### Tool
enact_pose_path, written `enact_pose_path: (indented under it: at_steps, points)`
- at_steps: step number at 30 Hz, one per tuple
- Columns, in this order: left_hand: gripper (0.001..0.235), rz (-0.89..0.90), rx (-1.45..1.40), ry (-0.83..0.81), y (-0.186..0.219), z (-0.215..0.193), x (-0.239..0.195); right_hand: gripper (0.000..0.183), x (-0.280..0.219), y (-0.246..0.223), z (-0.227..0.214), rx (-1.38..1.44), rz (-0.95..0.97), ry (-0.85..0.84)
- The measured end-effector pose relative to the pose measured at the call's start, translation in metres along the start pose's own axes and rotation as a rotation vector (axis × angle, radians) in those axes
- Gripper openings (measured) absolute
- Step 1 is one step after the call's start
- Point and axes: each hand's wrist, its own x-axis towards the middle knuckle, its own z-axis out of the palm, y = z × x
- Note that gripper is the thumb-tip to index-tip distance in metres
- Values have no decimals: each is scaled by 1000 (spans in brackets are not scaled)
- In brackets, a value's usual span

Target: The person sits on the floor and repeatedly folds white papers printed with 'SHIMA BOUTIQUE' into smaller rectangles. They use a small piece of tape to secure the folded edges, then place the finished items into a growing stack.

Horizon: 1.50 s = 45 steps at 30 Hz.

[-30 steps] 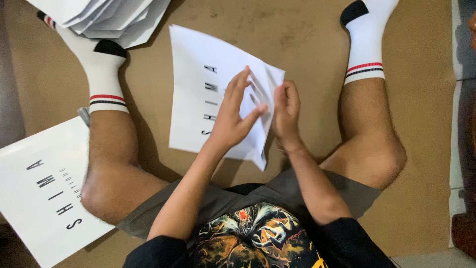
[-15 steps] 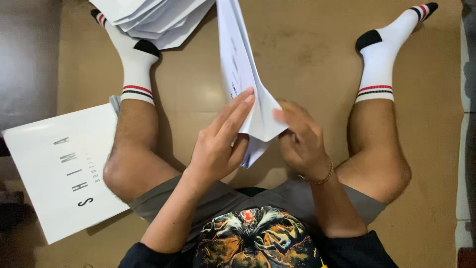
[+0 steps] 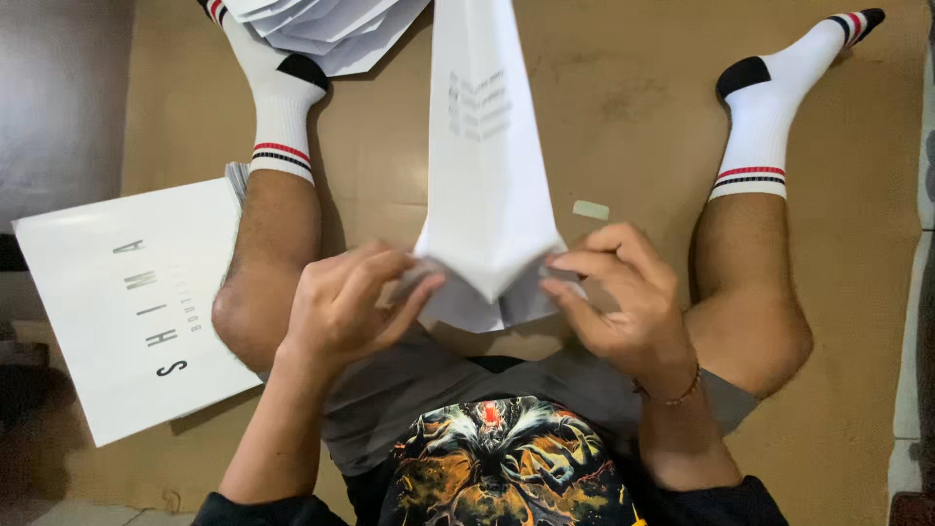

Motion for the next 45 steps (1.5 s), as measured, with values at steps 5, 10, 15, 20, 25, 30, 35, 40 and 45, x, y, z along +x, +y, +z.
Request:
enact_pose_path:
  at_steps: [5,10,15,20,25,30,35,40,45]
  points:
    - [35,44,-9,-38,-1,-3,-5,15,1,0,2,36,-40,-17]
    - [32,72,-13,-97,11,-10,11,21,8,-5,5,5,-82,-99]
    - [31,55,10,-80,13,-4,11,29,12,-6,6,11,-89,-193]
    - [8,-47,95,84,12,4,10,17,22,-13,13,-88,-141,-12]
    - [11,-13,-7,-24,26,16,26,19,18,-8,5,-87,-65,-192]
    - [68,-486,140,-450,27,49,42,24,-2,26,34,-101,158,164]
    - [57,-361,331,-748,-16,131,14,20,-62,131,99,-79,287,447]
    - [72,-602,154,-913,-95,209,-43,17,-141,221,157,-68,483,270]
    - [64,-741,-42,-682,-117,264,-89,13,-149,253,172,-155,539,105]
